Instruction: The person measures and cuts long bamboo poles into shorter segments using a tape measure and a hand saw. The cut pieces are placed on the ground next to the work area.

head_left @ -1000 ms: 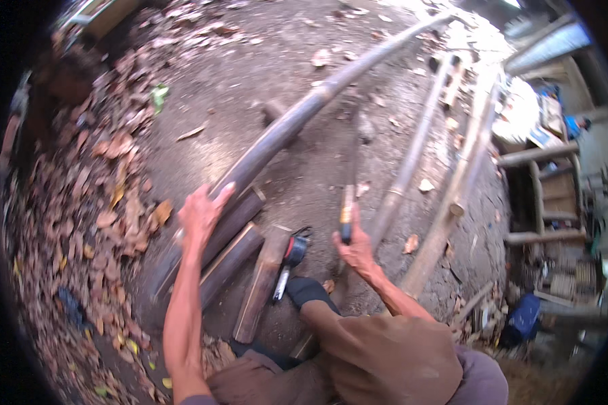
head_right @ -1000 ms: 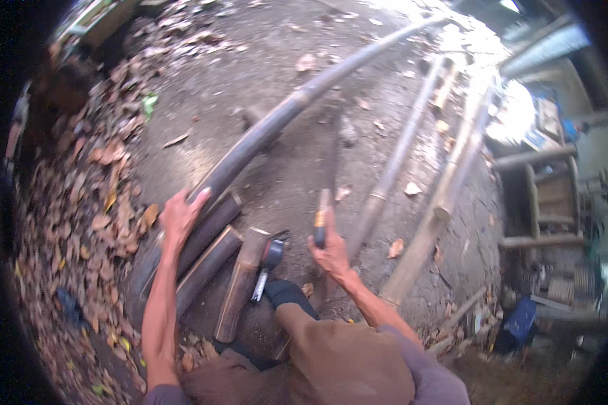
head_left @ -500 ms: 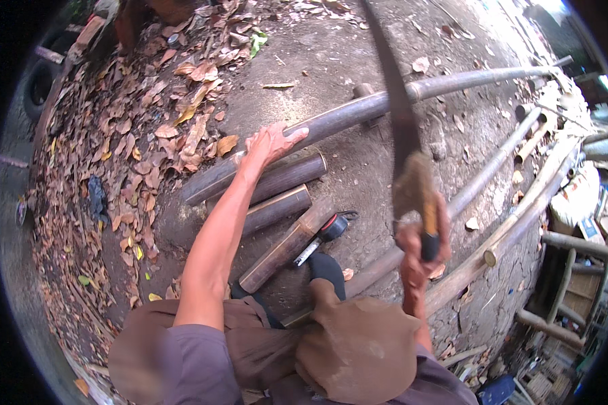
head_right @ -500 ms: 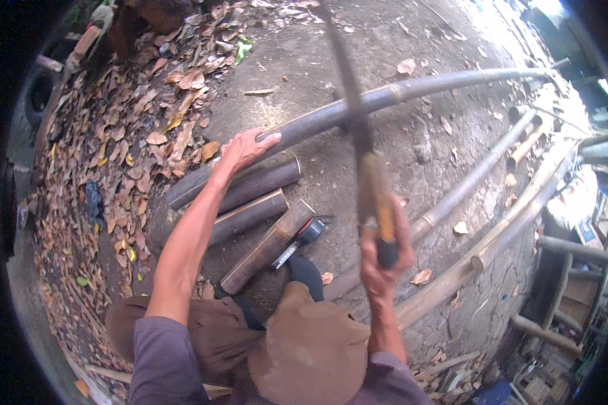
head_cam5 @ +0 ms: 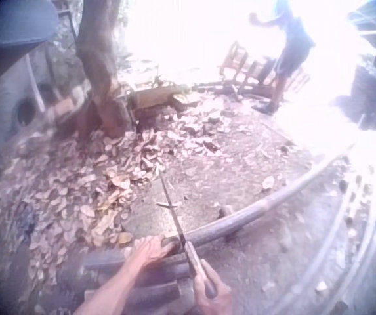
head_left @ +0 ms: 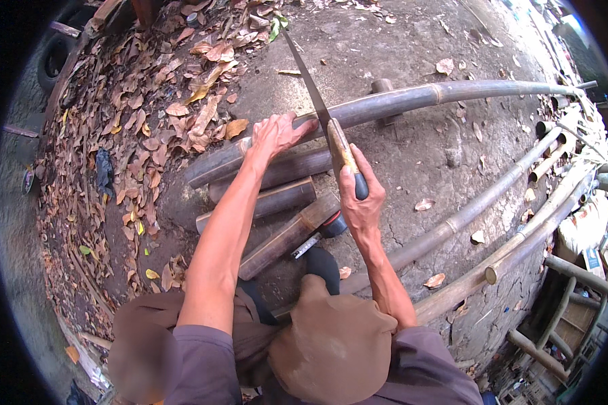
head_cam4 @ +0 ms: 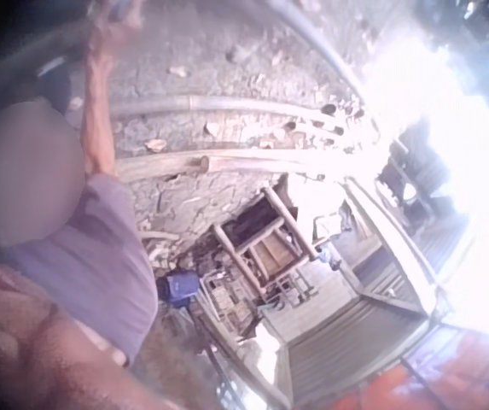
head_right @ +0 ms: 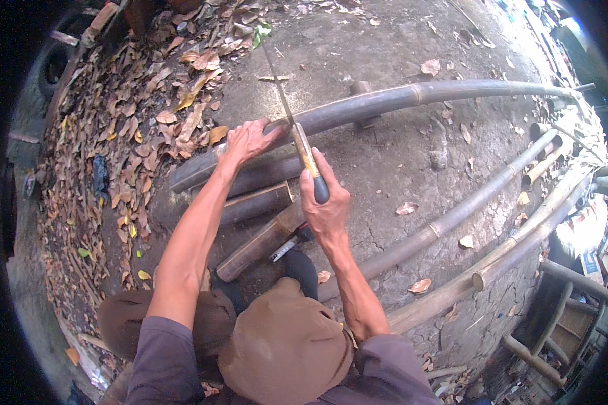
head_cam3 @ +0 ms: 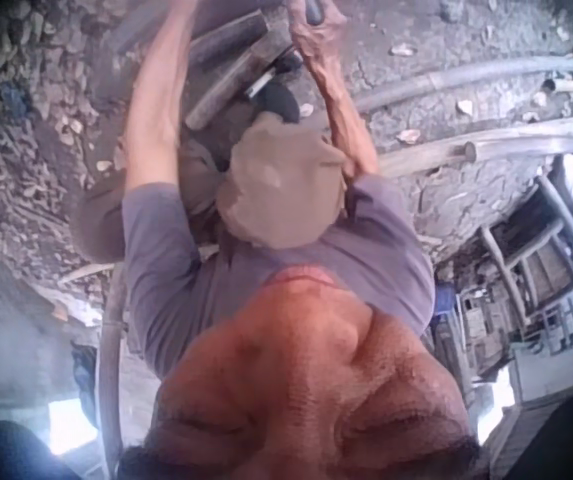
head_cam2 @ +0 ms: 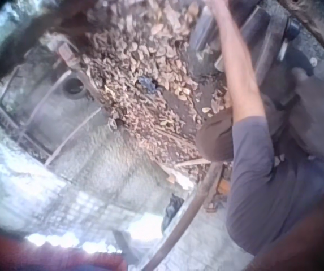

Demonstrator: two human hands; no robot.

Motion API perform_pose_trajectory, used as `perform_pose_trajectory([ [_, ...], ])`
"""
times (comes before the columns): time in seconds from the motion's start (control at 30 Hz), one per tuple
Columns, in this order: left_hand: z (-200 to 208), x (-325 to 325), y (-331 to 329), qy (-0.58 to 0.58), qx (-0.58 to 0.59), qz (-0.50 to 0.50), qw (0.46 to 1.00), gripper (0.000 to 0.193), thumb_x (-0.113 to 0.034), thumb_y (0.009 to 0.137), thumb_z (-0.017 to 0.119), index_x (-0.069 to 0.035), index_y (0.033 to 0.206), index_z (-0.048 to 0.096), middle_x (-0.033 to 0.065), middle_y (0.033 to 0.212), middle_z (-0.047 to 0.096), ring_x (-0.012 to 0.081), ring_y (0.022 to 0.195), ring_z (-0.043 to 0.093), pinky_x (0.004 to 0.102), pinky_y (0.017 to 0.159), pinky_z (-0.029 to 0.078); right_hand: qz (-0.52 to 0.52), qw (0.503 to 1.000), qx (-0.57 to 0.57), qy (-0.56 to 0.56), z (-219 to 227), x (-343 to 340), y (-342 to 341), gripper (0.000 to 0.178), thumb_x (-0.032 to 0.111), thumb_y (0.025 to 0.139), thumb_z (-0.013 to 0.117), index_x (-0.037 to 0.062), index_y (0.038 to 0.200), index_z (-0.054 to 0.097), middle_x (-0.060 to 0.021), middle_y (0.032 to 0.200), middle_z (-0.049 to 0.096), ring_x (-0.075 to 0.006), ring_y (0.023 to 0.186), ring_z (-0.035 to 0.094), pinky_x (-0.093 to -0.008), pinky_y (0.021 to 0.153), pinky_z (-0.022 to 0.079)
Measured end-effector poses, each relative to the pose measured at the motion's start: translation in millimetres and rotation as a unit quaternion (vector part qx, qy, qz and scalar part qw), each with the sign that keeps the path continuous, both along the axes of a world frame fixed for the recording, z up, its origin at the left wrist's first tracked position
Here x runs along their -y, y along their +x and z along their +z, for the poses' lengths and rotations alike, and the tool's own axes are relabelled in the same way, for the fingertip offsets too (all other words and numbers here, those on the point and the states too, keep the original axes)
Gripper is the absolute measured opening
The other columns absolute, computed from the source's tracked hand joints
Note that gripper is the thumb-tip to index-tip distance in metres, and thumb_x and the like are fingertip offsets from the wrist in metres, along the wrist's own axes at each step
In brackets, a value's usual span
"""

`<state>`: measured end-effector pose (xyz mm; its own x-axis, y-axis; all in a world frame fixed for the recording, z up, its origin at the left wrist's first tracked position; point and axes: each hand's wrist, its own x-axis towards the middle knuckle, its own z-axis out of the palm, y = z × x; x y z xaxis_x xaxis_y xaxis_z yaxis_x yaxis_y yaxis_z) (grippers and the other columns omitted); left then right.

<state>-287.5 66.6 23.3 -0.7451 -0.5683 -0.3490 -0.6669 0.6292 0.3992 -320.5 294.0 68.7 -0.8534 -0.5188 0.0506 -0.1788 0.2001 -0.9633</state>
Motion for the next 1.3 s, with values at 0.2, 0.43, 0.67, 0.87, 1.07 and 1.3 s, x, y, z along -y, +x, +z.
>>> perform_pose_trajectory([
  [0.2,-1,-1,-5,-0.001,-0.012,-0.007,1.0,0.082,-0.077,0.085,0.045,-0.004,0.111,0.07,0.0271,0.107,0.07,0.0424,0.105,0.067,0.0517,0.091,0.05,0.029,0.999,-0.025,0.028,5,-22,4,0.048,0.016,0.094,0.062,0.0034,0.139,0.056,-0.0225,0.115,0.07,-0.0187,0.099,0.07,-0.0315,0.08,0.055],
  [0.43,-8,3,12,-0.015,-0.005,0.004,1.0,0.075,-0.073,0.086,0.049,-0.01,0.121,0.069,0.0278,0.106,0.069,0.0434,0.105,0.066,0.0542,0.089,0.05,0.062,0.992,0.066,0.085,39,-126,61,0.049,0.013,0.096,0.055,-0.0031,0.142,0.05,-0.0222,0.118,0.07,-0.0166,0.099,0.068,-0.032,0.083,0.053],
  [0.67,-11,-3,-5,-0.001,-0.015,-0.001,1.0,0.074,-0.073,0.085,0.049,-0.009,0.116,0.07,0.0269,0.105,0.07,0.0435,0.103,0.067,0.0532,0.089,0.051,0.043,0.997,0.002,0.066,15,-14,2,0.047,0.013,0.097,0.056,-0.0011,0.142,0.051,-0.0188,0.117,0.069,-0.0108,0.088,0.064,-0.025,0.077,0.051],
  [0.87,-12,1,13,-0.011,-0.027,0.007,1.0,0.083,-0.079,0.084,0.045,-0.006,0.114,0.07,0.027,0.106,0.07,0.0422,0.105,0.067,0.054,0.095,0.048,0.055,0.994,0.016,0.09,44,-132,69,0.046,0.01,0.097,0.054,-0.0033,0.141,0.051,-0.0177,0.125,0.067,-0.0139,0.099,0.064,-0.0267,0.083,0.051],
  [1.07,-8,5,2,-0.03,-0.045,-0.025,0.998,0.065,-0.067,0.082,0.06,-0.01,0.111,0.066,0.0252,0.101,0.071,0.0449,0.097,0.068,0.0557,0.082,0.051,0.019,0.998,-0.05,0.03,15,24,8,0.044,0.013,0.096,0.059,0.0008,0.138,0.056,-0.0156,0.112,0.072,-0.013,0.092,0.066,-0.0288,0.076,0.054],
  [1.3,-8,1,-7,-0.037,-0.032,-0.065,0.997,0.059,-0.045,0.062,0.085,-0.003,0.095,0.06,0.0221,0.091,0.071,0.0423,0.091,0.07,0.0528,0.074,0.053,0.017,0.998,-0.025,0.06,14,2,9,0.046,0.013,0.095,0.06,-0.0002,0.139,0.055,-0.0179,0.111,0.072,-0.011,0.087,0.066,-0.0271,0.074,0.054],
])
